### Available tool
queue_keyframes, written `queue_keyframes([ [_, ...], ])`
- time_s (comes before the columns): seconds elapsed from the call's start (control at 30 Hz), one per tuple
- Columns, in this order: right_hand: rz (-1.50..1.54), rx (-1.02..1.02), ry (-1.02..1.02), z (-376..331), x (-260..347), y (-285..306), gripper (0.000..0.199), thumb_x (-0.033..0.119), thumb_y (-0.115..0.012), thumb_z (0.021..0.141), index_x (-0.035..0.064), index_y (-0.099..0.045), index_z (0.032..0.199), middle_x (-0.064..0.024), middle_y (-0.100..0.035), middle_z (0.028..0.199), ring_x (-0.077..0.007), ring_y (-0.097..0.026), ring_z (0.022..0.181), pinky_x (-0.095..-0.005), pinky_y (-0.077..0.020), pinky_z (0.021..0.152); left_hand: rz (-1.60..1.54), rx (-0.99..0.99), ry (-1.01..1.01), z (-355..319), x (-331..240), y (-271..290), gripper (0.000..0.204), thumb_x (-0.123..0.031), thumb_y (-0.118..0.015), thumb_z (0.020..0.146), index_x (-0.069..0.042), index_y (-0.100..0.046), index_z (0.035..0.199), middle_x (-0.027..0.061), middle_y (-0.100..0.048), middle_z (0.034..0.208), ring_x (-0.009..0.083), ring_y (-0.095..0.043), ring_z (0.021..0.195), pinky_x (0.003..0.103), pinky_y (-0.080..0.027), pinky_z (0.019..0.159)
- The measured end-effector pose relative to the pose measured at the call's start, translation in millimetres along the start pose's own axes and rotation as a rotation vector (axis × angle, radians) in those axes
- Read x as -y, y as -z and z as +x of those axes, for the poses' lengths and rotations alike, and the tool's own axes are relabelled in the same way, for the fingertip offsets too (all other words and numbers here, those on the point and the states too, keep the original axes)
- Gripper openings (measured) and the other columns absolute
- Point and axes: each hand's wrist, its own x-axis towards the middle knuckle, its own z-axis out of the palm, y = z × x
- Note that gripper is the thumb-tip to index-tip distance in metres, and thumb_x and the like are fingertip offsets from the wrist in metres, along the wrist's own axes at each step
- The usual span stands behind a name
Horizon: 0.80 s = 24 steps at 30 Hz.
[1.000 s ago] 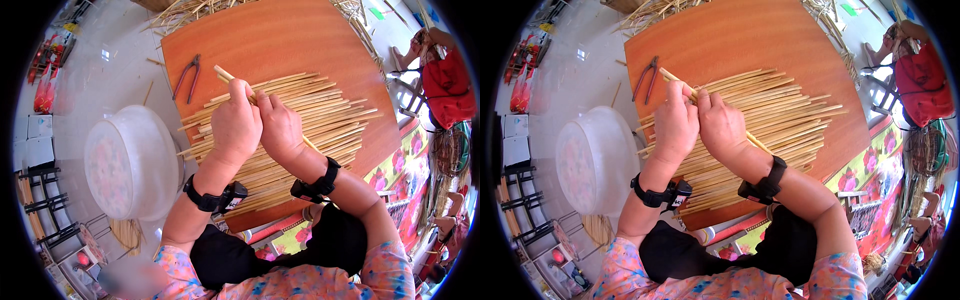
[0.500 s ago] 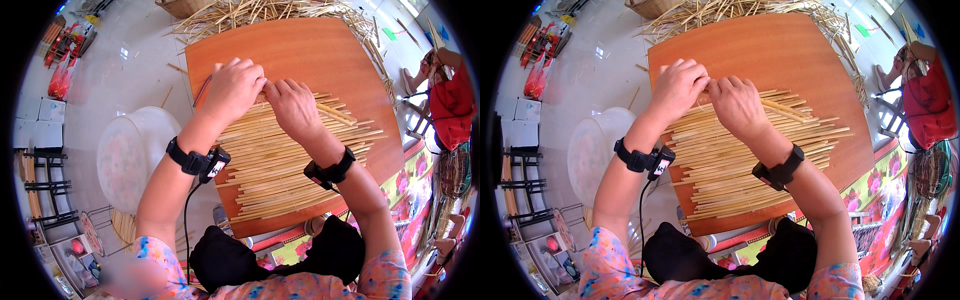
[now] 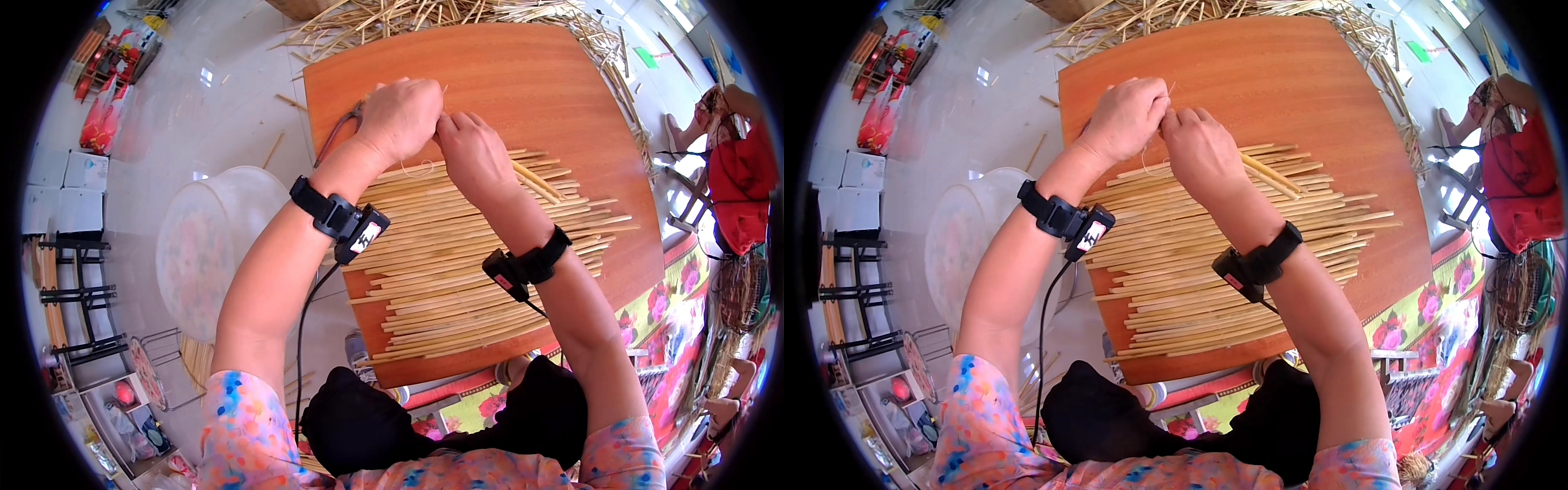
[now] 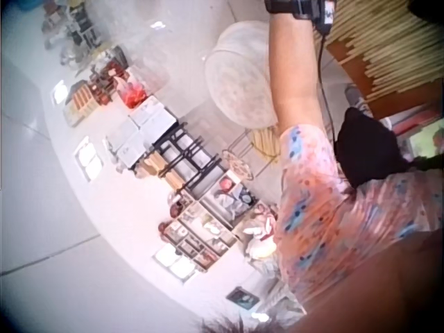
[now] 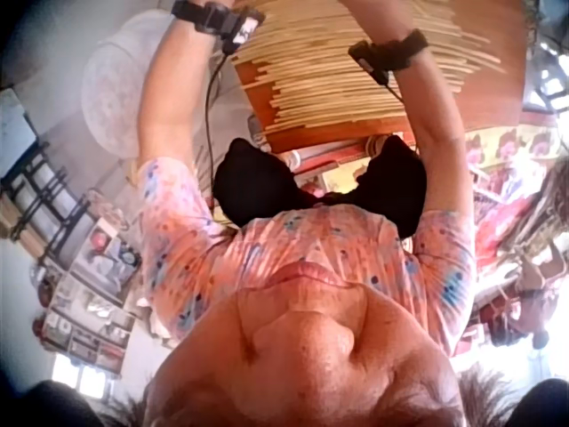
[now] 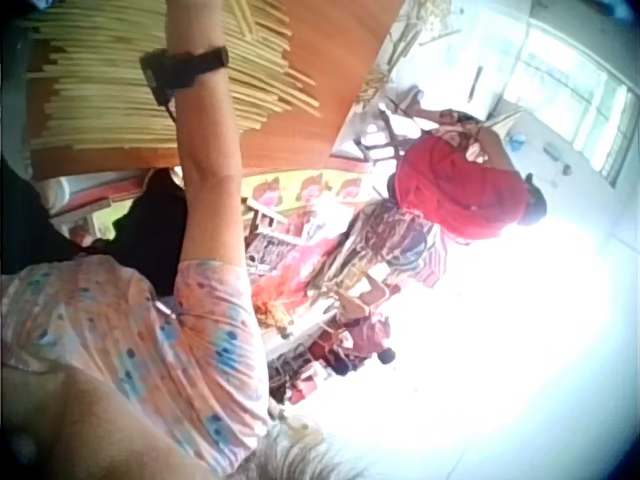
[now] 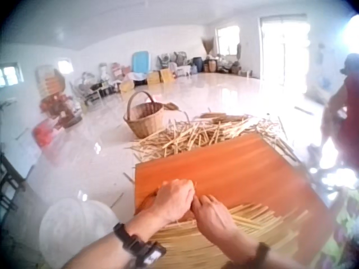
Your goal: The person aligns thin bamboo sticks side-by-side on a wooden surface and binds them together using a white string, wrapping the string around each stick to create a mat.
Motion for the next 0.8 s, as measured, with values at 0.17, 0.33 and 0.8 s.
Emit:
queue_keyframes([
  [0.17,-0.017,0.116,0.069,-2.0,0.5,-2.3,0.010,0.005,-0.059,0.083,0.0044,-0.062,0.093,-0.0137,-0.065,0.089,-0.0309,-0.064,0.090,-0.0415,-0.0545,0.078,-0.069,-0.112,-0.200,14.4,-4.0,-0.3,0.016,-0.020,-0.054,0.092,-0.006,-0.061,0.089,0.0151,-0.066,0.083,0.0378,-0.063,0.089,0.051,-0.050,0.075],
  [0.33,0.072,0.062,0.225,-12.5,23.3,-29.5,0.012,0.008,-0.059,0.082,0.0058,-0.063,0.093,-0.0105,-0.063,0.083,-0.0277,-0.065,0.086,-0.0395,-0.0540,0.076,-0.239,-0.183,-0.259,62.7,-8.4,-4.0,0.017,-0.020,-0.053,0.099,-0.006,-0.059,0.094,0.0102,-0.066,0.078,0.0257,-0.066,0.071,0.038,-0.052,0.061],
  [0.8,-0.107,0.168,0.203,-20.4,-28.5,-37.1,0.011,0.008,-0.059,0.083,0.0065,-0.063,0.093,-0.0072,-0.064,0.086,-0.0263,-0.064,0.088,-0.0389,-0.0516,0.074,-0.837,-0.189,0.470,66.3,97.5,13.5,0.016,-0.018,-0.052,0.100,-0.004,-0.060,0.096,0.0091,-0.067,0.079,0.0194,-0.069,0.067,0.031,-0.054,0.058],
])
